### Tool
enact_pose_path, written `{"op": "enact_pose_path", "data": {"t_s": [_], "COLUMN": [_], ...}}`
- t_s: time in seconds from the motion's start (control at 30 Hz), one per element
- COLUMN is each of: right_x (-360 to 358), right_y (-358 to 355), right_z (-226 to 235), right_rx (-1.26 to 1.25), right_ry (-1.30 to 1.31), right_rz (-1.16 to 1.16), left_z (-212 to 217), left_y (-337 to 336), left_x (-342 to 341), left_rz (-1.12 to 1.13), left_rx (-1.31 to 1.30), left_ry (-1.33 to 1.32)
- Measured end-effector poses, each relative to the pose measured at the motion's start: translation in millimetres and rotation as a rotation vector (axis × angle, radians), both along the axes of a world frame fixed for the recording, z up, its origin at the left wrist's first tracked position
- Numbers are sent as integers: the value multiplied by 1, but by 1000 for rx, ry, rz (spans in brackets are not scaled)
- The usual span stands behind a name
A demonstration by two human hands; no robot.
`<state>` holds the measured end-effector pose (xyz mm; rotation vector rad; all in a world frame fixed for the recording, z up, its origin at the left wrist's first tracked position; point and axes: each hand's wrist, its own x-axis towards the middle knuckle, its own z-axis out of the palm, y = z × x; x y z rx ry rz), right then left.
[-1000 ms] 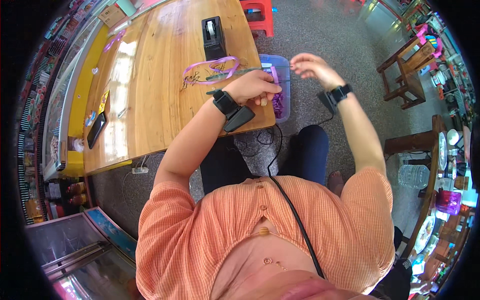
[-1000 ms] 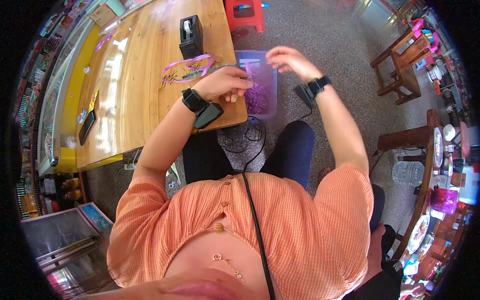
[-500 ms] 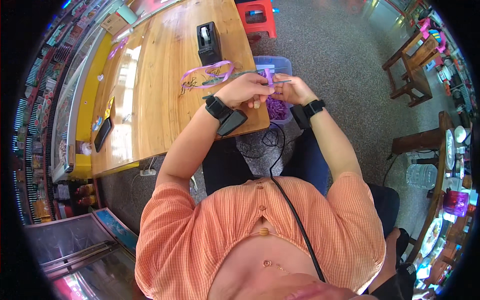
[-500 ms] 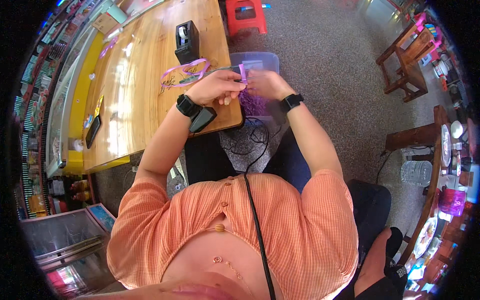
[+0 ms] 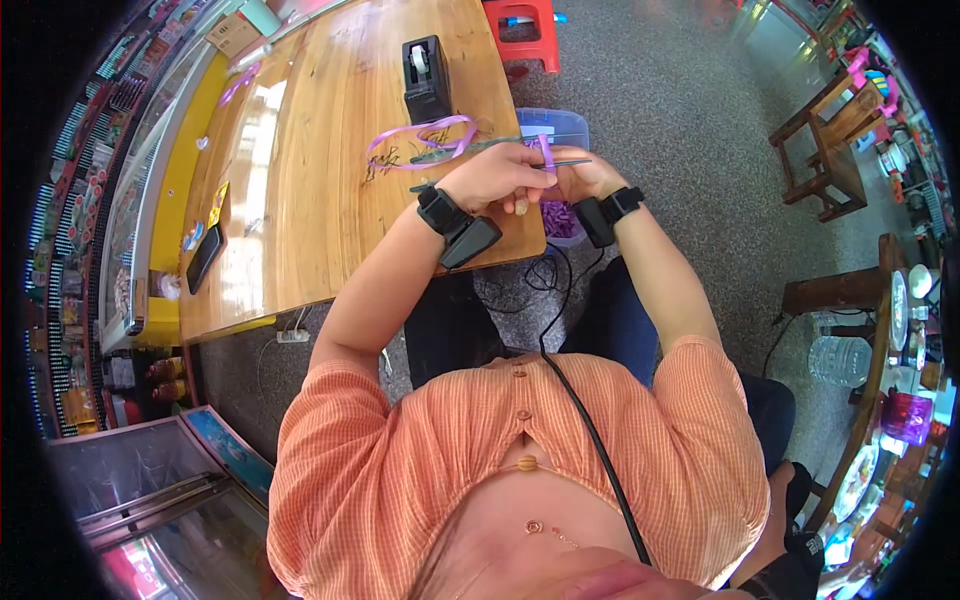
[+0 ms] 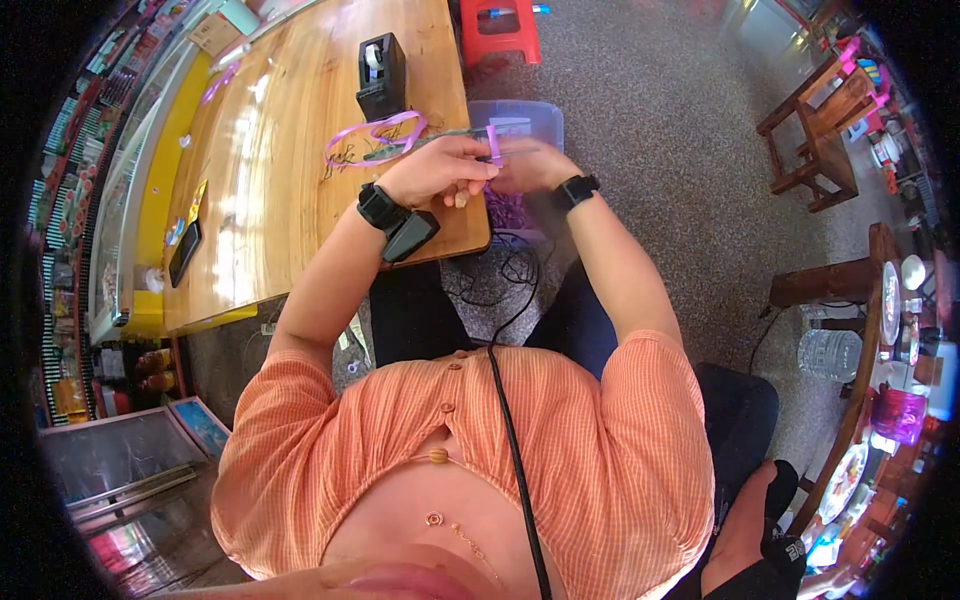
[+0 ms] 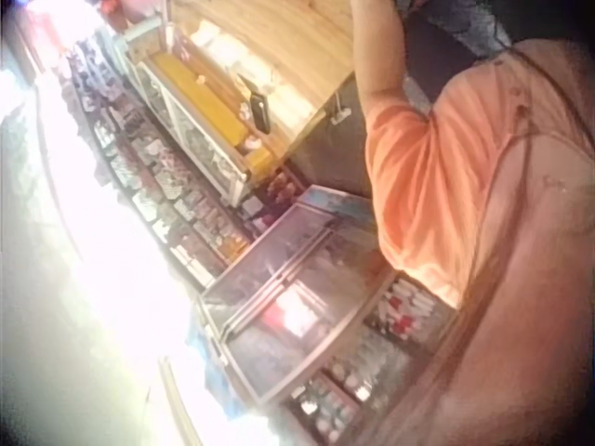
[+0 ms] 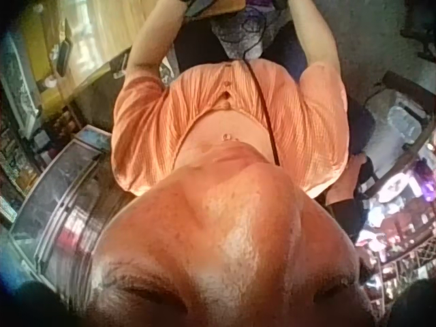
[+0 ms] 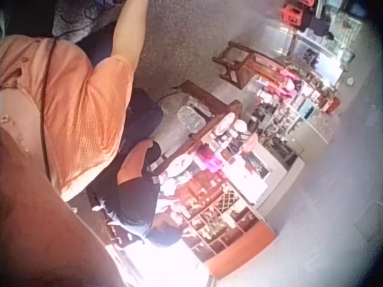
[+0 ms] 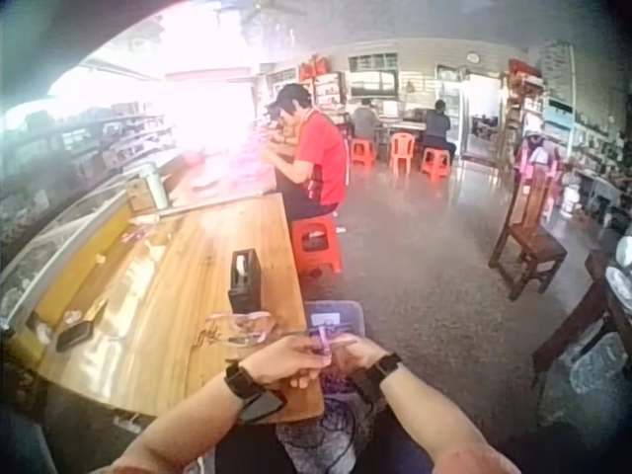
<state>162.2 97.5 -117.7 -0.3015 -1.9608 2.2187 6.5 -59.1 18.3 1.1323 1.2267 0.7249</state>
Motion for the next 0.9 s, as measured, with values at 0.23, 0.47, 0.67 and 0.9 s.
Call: {"op": "enact_pose_path", "data": {"t_s": [0.23, 0.47, 0.67, 0.9], "right_x": [20, 25, 26, 24], "right_y": [-22, -32, -33, -39], "right_z": [58, 72, 69, 74], "right_rx": [-741, -751, -766, -751], "right_ry": [-21, -61, -43, -33], "right_rz": [-98, -229, -211, -209], "left_z": [4, 21, 24, 21], "left_y": [-2, -3, 2, 11], "left_x": [1, -18, -18, -15], "left_rz": [9, 203, 201, 213], "left_rx": [8, 143, 117, 127], "left_ry": [41, 275, 380, 349]}}
